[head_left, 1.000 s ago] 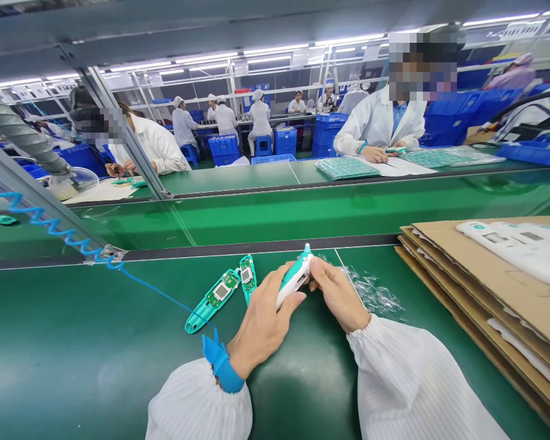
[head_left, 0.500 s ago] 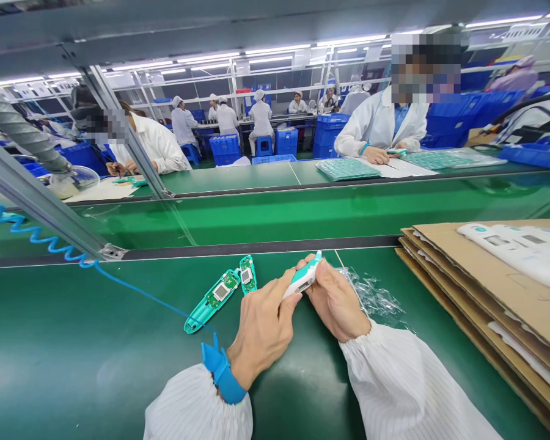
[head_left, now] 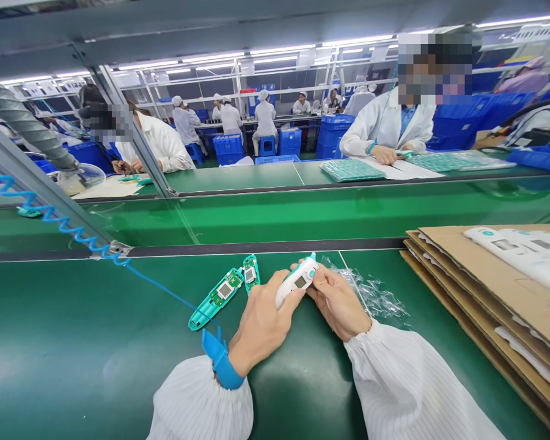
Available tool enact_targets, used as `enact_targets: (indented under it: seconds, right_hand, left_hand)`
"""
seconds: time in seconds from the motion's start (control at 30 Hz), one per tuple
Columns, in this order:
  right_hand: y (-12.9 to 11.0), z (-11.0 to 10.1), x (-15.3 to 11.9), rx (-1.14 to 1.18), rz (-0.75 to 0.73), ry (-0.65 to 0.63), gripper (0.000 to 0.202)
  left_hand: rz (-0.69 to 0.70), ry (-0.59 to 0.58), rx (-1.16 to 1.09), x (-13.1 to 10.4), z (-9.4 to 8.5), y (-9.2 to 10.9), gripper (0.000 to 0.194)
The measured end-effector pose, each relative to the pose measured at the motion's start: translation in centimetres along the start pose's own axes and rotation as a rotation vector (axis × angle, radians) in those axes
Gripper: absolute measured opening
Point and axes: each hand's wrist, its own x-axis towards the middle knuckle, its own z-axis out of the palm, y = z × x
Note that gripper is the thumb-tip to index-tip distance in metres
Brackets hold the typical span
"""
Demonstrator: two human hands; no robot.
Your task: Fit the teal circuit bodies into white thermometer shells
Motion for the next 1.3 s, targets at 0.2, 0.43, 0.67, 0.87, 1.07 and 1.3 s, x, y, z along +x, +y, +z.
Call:
enact_targets:
  seconds: [0.2, 0.43, 0.67, 0.87, 1.07, 1.3]
  right_hand:
    - [-0.2, 0.5, -0.3, 0.013, 0.046, -0.064, 0.048]
    - [-0.7, 0.7, -0.9, 0.031, 0.045, -0.052, 0.062]
    - [-0.1, 0.0, -0.5, -0.05, -0.027, -0.033, 0.079]
    - [-0.1, 1.2, -0.9, -0.094, 0.024, -0.105, 0.062]
    - [-0.2, 2.9, -2.3, 0.014, 0.186, -0.101, 0.049]
    - [-5.3, -1.3, 4.3, -0.339, 0.373, -0.061, 0.034]
  left_hand:
    - [-0.248, -0.216, -0.53, 0.6, -0.3, -0.4, 0.037]
    - [-0.322, -0.407, -0.778, 0.1, -0.6, 0.6, 0.046]
    - [-0.225, -0.371, -0.721, 0.2, -0.5, 0.0, 0.042]
    - [-0.147, -0.237, -0.578, 0.4, 0.1, -0.5, 0.039]
    - [0.181, 0.149, -0.202, 0.7, 0.1, -1.3, 0.03]
    - [0.0, 0.807, 0.042, 2.3, -1.9, -4.7, 0.013]
